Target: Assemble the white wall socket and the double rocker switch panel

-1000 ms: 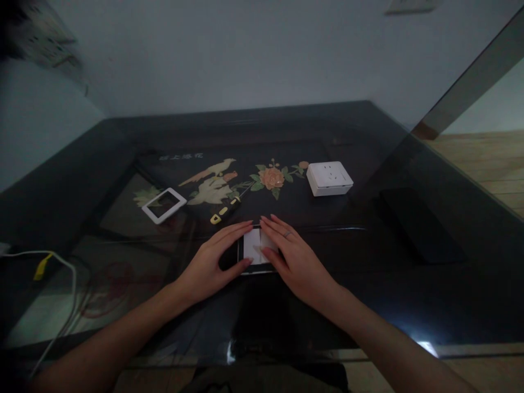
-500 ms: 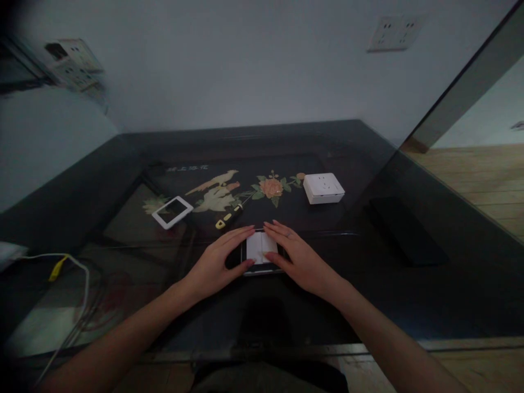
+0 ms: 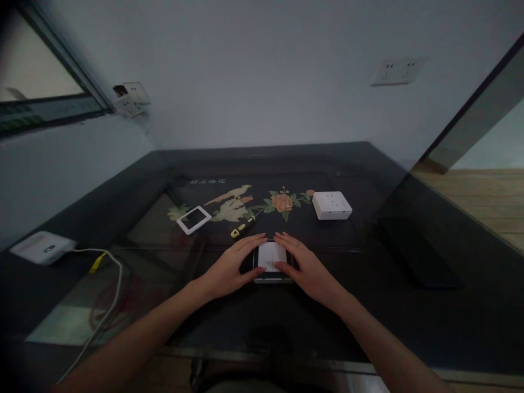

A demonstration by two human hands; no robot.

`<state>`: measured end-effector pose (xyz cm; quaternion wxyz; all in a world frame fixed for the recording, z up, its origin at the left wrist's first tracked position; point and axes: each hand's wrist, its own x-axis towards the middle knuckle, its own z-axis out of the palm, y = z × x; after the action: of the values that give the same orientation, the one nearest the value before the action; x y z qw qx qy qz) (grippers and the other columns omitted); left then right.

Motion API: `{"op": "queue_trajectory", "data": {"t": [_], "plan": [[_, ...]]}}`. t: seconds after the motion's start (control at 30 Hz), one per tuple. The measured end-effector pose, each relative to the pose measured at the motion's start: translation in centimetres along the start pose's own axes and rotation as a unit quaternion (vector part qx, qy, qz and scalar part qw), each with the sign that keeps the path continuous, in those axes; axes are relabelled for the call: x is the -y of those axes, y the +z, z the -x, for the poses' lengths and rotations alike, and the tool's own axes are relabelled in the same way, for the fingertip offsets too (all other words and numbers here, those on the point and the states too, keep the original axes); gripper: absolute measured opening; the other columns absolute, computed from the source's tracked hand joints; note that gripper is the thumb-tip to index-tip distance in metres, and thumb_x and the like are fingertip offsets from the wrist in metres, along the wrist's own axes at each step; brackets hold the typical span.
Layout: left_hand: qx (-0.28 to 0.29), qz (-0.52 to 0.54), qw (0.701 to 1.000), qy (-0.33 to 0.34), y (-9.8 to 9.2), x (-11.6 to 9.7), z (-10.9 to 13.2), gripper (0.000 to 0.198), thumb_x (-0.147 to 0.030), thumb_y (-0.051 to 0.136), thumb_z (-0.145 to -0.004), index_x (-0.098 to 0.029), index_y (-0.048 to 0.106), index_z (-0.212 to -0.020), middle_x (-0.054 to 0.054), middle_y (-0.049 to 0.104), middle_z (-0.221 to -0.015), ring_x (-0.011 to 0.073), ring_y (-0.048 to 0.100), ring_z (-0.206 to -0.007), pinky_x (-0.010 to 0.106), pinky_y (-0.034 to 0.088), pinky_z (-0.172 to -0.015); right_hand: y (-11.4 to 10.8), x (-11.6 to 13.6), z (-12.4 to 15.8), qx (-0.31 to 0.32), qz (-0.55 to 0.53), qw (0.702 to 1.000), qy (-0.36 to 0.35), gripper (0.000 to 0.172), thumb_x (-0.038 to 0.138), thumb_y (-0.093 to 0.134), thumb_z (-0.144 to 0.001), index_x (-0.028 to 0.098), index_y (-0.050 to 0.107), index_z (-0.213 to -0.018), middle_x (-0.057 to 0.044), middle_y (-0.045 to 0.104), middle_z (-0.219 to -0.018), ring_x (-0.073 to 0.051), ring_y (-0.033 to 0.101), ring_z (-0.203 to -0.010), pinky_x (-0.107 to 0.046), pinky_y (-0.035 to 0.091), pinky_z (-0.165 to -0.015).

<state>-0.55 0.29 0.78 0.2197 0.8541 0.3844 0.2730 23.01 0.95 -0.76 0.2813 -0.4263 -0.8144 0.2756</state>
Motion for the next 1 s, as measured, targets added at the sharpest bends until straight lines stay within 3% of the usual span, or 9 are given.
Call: {"op": "queue_trajectory", "data": {"t": [0.1,0.2,0.3,0.43,0.53,0.6,0.7,0.8,1.0], "plan": [[-0.034,-0.001,0.999,-0.007,-2.0,0.0,0.0,0.049,-0.03,0.064,-0.088,-0.023,0.051,-0.134,0.009,0.053,-0.143,0.023,0.051,-0.131,0.042,0.042,-0.11,-1.1,0.4,-0.8,-0.01,0.005,1.0,-0.009,0.048,0.038,0.049,-0.094,0.022,0.05,-0.139,-0.011,0.049,-0.147,-0.027,0.042,-0.138,-0.055,0.035,-0.112],[-0.103,-0.018,0.993,-0.053,-5.1,1.9,0.2,0.031,-0.029,0.055,-0.094,-0.023,0.06,-0.123,0.005,0.068,-0.124,0.0215,0.062,-0.116,0.04,0.049,-0.103,-2.2,1.6,-2.9,0.0,0.027,0.999,-0.027,0.047,0.035,0.049,-0.094,0.02,0.051,-0.138,-0.013,0.054,-0.142,-0.028,0.051,-0.131,-0.055,0.041,-0.108],[-0.186,-0.054,0.971,-0.14,-8.4,6.3,1.3,0.026,-0.031,0.047,-0.097,-0.018,0.063,-0.114,0.009,0.07,-0.114,0.0227,0.067,-0.105,0.04,0.053,-0.094,-1.8,3.3,-6.4,0.036,0.03,0.997,-0.059,0.042,0.03,0.051,-0.093,0.022,0.056,-0.134,-0.01,0.061,-0.135,-0.027,0.056,-0.126,-0.051,0.045,-0.105],[-0.252,-0.119,0.926,-0.254,-11.2,12.6,3.8,0.024,-0.029,0.051,-0.098,-0.015,0.061,-0.114,0.011,0.066,-0.115,0.0235,0.064,-0.105,0.045,0.052,-0.093,1.8,5.1,-12.6,0.099,0.041,0.99,-0.094,0.034,0.023,0.058,-0.09,0.022,0.062,-0.124,-0.008,0.067,-0.127,-0.023,0.062,-0.116,-0.041,0.051,-0.099],[-0.232,-0.151,0.913,-0.301,-11.9,15.5,5.4,0.03,-0.032,0.059,-0.094,-0.015,0.058,-0.119,0.009,0.061,-0.121,0.0236,0.062,-0.105,0.046,0.053,-0.09,5.6,5.5,-17.4,0.134,0.075,0.982,-0.109,0.032,0.03,0.06,-0.092,0.018,0.06,-0.121,-0.01,0.063,-0.125,-0.024,0.062,-0.11,-0.047,0.051,-0.093],[-0.206,-0.162,0.912,-0.314,-11.8,16.3,6.0,0.036,-0.034,0.063,-0.091,-0.016,0.057,-0.122,0.011,0.06,-0.124,0.0261,0.061,-0.11,0.049,0.05,-0.094,8.0,5.5,-20.2,0.147,0.101,0.977,-0.114,0.032,0.033,0.058,-0.093,0.019,0.058,-0.122,-0.009,0.06,-0.125,-0.023,0.062,-0.105,-0.045,0.053,-0.088],[-0.165,-0.165,0.921,-0.311,-11.4,16.6,6.4,0.061,-0.04,0.076,-0.077,-0.015,0.054,-0.128,0.015,0.061,-0.126,0.0315,0.059,-0.116,0.049,0.045,-0.101,10.7,5.3,-23.2,0.161,0.124,0.971,-0.125,0.033,0.033,0.058,-0.093,0.018,0.057,-0.123,-0.009,0.059,-0.125,-0.022,0.062,-0.104,-0.044,0.054,-0.086],[-0.134,-0.163,0.932,-0.295,-10.9,16.7,6.4,0.077,-0.039,0.083,-0.065,-0.012,0.051,-0.13,0.017,0.063,-0.126,0.0337,0.058,-0.119,0.045,0.044,-0.102,12.2,5.1,-24.5,0.169,0.13,0.968,-0.133,0.034,0.033,0.059,-0.093,0.018,0.057,-0.123,-0.009,0.06,-0.124,-0.023,0.062,-0.104,-0.044,0.054,-0.086],[-0.13,-0.172,0.932,-0.292,-10.4,16.6,6.4,0.068,-0.035,0.079,-0.07,-0.012,0.052,-0.128,0.019,0.063,-0.127,0.034,0.059,-0.118,0.044,0.044,-0.101,13.6,4.9,-24.2,0.169,0.114,0.969,-0.139,0.034,0.033,0.058,-0.093,0.018,0.057,-0.123,-0.009,0.059,-0.125,-0.023,0.062,-0.104,-0.044,0.054,-0.086]]}}
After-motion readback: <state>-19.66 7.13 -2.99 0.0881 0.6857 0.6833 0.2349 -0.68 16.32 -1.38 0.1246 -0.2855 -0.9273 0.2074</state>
